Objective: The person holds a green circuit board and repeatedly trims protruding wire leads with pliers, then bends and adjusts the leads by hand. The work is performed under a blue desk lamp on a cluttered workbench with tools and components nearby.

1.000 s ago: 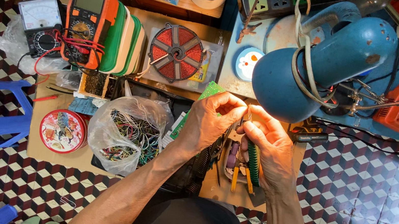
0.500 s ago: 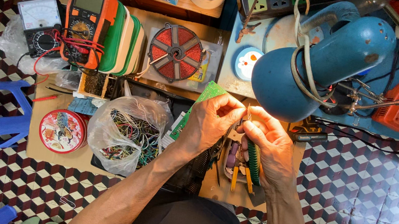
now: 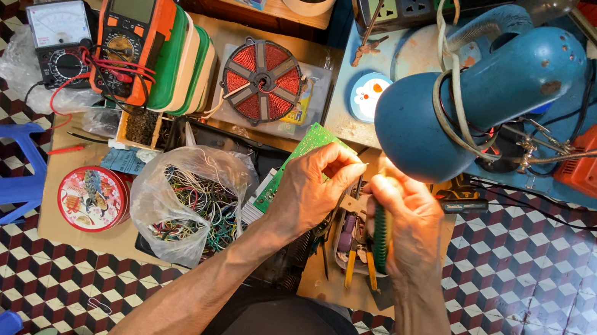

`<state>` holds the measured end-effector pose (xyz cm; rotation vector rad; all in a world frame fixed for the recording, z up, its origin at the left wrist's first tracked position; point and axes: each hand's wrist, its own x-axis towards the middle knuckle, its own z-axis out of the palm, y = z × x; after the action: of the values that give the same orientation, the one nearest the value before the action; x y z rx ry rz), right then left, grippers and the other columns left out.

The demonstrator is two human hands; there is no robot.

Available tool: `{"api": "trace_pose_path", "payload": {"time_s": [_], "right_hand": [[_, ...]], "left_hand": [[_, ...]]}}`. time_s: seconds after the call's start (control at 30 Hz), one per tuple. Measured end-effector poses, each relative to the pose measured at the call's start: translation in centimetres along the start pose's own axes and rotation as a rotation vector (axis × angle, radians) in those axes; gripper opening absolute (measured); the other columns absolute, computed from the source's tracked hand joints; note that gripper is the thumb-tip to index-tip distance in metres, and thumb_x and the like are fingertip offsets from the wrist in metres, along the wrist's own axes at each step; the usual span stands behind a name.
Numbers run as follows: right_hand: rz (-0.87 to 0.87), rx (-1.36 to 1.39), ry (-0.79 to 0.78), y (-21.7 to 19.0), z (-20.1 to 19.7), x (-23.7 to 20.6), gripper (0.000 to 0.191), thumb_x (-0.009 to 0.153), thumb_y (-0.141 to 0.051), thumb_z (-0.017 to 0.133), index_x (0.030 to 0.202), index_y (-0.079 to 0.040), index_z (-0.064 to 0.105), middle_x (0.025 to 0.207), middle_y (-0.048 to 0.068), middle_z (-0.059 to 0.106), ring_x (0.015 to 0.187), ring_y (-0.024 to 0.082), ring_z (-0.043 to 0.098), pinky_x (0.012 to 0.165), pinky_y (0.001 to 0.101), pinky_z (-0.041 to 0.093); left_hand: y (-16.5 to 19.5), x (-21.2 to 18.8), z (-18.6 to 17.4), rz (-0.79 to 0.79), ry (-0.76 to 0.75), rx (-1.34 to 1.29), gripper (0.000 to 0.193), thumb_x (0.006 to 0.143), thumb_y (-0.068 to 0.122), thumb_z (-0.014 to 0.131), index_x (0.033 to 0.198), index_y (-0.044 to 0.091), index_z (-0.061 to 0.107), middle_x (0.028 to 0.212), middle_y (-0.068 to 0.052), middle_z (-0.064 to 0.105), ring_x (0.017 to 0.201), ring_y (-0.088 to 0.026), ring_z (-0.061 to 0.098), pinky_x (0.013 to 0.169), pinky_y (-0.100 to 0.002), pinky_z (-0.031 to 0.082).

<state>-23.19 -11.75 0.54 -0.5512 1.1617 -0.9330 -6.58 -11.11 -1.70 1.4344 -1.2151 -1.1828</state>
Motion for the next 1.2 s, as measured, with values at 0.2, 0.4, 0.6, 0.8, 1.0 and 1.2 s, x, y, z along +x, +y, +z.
{"api": "trace_pose_path", "payload": {"time_s": [0.2, 0.4, 0.6, 0.8, 1.0, 1.2], "right_hand": [[-0.024, -0.089, 0.000, -1.2, -1.1, 0.0, 0.015, 0.097, -0.009, 0.066, 0.105, 0.003, 0.063, 0.074, 0.007, 0.063, 0.052, 0.008, 0.056, 0.044, 0.0201, 0.045], [0.026, 0.004, -0.044, -0.3, 0.1, -0.2, 0.047, 0.093, -0.010, 0.066, 0.137, 0.000, 0.054, 0.090, 0.010, 0.070, 0.064, 0.008, 0.062, 0.048, 0.0199, 0.049], [0.066, -0.018, -0.170, -0.1, 0.0, -0.1, 0.059, 0.093, -0.007, 0.067, 0.148, 0.001, 0.047, 0.092, 0.014, 0.071, 0.065, 0.010, 0.063, 0.049, 0.0201, 0.050], [0.070, -0.047, -0.145, -0.1, -0.2, 0.0, 0.051, 0.094, -0.006, 0.067, 0.143, 0.002, 0.053, 0.091, 0.014, 0.071, 0.064, 0.010, 0.063, 0.049, 0.0195, 0.051], [0.073, -0.029, -0.150, 0.0, -0.5, 0.3, 0.048, 0.094, -0.006, 0.067, 0.140, 0.002, 0.055, 0.090, 0.014, 0.070, 0.063, 0.010, 0.063, 0.048, 0.0200, 0.052], [0.074, -0.016, -0.151, 0.0, -0.5, 0.3, 0.047, 0.094, -0.006, 0.067, 0.139, 0.002, 0.056, 0.091, 0.014, 0.071, 0.064, 0.011, 0.064, 0.048, 0.0200, 0.052]], "left_hand": [[-0.4, -0.2, -0.5, -0.105, 0.026, -0.025, 0.018, 0.097, 0.022, 0.069, 0.100, 0.004, 0.072, 0.087, -0.004, 0.077, 0.080, -0.011, 0.073, 0.074, -0.029, 0.059], [0.1, 0.0, -0.6, -0.101, 0.002, -0.066, 0.018, 0.097, 0.021, 0.068, 0.102, 0.004, 0.071, 0.087, -0.004, 0.075, 0.080, -0.011, 0.071, 0.073, -0.028, 0.058], [0.6, 0.3, -0.4, -0.081, -0.026, -0.054, 0.015, 0.099, 0.018, 0.065, 0.101, 0.004, 0.069, 0.087, -0.004, 0.075, 0.080, -0.010, 0.071, 0.072, -0.027, 0.058], [0.7, 0.4, -0.4, -0.044, -0.050, -0.028, 0.014, 0.099, 0.017, 0.065, 0.103, 0.005, 0.070, 0.090, -0.003, 0.075, 0.081, -0.010, 0.072, 0.071, -0.027, 0.059], [0.8, 0.3, -0.4, -0.058, -0.054, -0.038, 0.015, 0.098, 0.019, 0.067, 0.103, 0.005, 0.070, 0.090, -0.004, 0.075, 0.080, -0.011, 0.073, 0.070, -0.027, 0.059], [0.8, 0.3, -0.5, -0.027, -0.049, -0.032, 0.015, 0.099, 0.019, 0.067, 0.104, 0.004, 0.070, 0.090, -0.004, 0.075, 0.080, -0.011, 0.073, 0.070, -0.027, 0.059]]}}
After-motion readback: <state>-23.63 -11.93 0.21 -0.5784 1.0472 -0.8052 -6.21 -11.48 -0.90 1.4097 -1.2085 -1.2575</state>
